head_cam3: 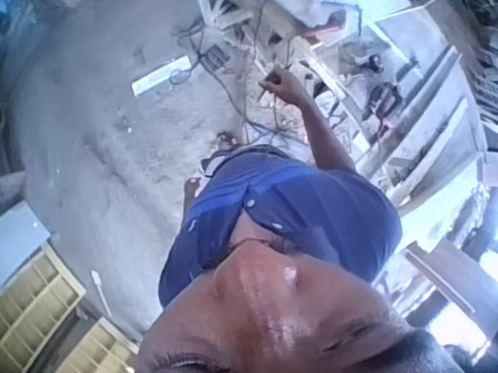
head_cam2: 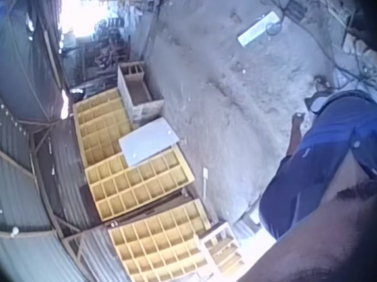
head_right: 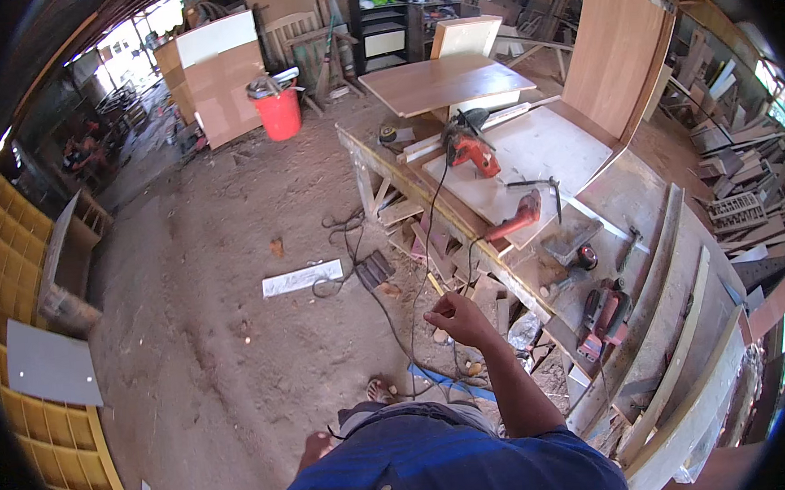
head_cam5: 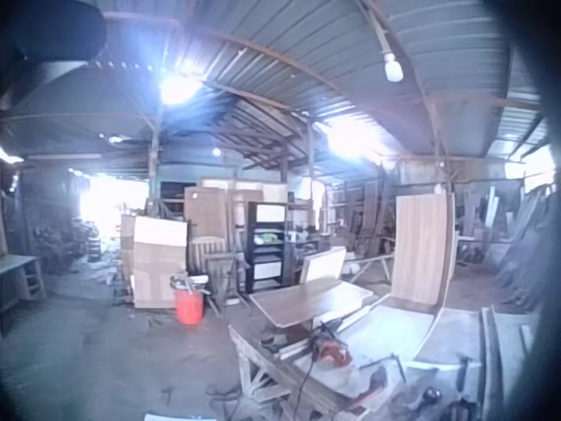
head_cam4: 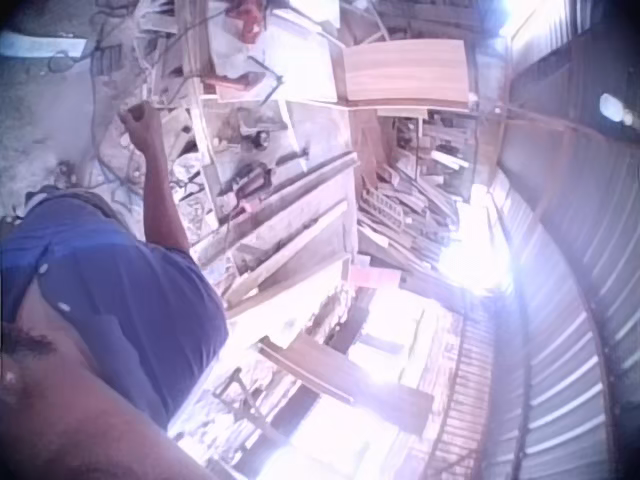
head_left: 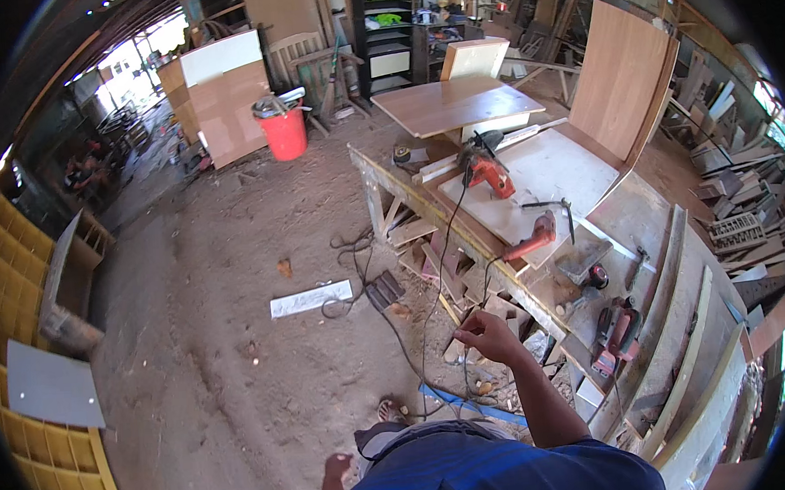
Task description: The person prepares a circular saw by plugging it in and adjusting the blade depth, then cuts a wooden plank on a workbench. They subsequently use a hand saw to cut a smaller piece of wood and fit it into a wooden frame structure, assembling the components by hand.
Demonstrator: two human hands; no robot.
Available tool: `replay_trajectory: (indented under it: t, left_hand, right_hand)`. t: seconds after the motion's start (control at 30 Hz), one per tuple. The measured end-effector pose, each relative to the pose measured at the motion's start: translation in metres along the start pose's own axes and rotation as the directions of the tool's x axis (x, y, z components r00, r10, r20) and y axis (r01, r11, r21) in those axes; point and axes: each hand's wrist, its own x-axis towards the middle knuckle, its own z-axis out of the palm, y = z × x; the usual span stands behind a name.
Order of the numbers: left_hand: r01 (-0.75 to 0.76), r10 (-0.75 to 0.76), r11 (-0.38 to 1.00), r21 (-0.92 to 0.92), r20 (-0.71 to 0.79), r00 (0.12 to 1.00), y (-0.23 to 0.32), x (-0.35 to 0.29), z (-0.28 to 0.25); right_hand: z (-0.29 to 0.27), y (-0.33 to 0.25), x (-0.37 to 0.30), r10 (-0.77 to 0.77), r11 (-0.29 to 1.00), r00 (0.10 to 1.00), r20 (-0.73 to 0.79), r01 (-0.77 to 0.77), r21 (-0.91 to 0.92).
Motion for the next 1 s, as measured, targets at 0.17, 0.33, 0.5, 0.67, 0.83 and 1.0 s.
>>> replay_trajectory:
  t: [0.17,0.33,0.5,0.67,0.83,1.0]
  left_hand:
    - [-0.175,0.186,0.982,0.078,-0.175,0.967,0.033,0.148,-0.169]
    - [-0.163,-0.014,0.831,-0.532,-0.313,0.950,0.061,0.234,-0.239]
    - [-0.195,0.146,0.935,-0.297,-0.179,0.973,0.105,0.268,-0.251]
    - [0.123,-0.128,0.983,-0.137,-0.030,0.991,0.077,0.295,-0.236]
    - [0.337,-0.337,0.904,-0.261,0.048,0.940,0.055,0.241,-0.217]
    - [0.301,-0.255,0.873,-0.384,0.166,0.952,0.099,0.253,-0.195]
  right_hand:
    - [-0.006,-0.049,0.079,-0.082,0.994,0.984,-0.156,0.070,-0.085]
    - [-0.009,-0.076,0.179,-0.138,0.961,0.982,-0.129,0.102,-0.258]
    - [-0.034,-0.057,0.327,-0.245,0.815,0.963,-0.110,0.142,-0.562]
    - [-0.100,0.036,0.505,-0.006,0.107,0.997,-0.079,-0.078,-0.991]
    - [-0.136,0.089,0.567,0.344,-0.155,0.931,-0.122,-0.072,-0.985]
    - [-0.219,0.146,0.595,0.417,-0.211,0.816,-0.400,-0.341,-0.916]
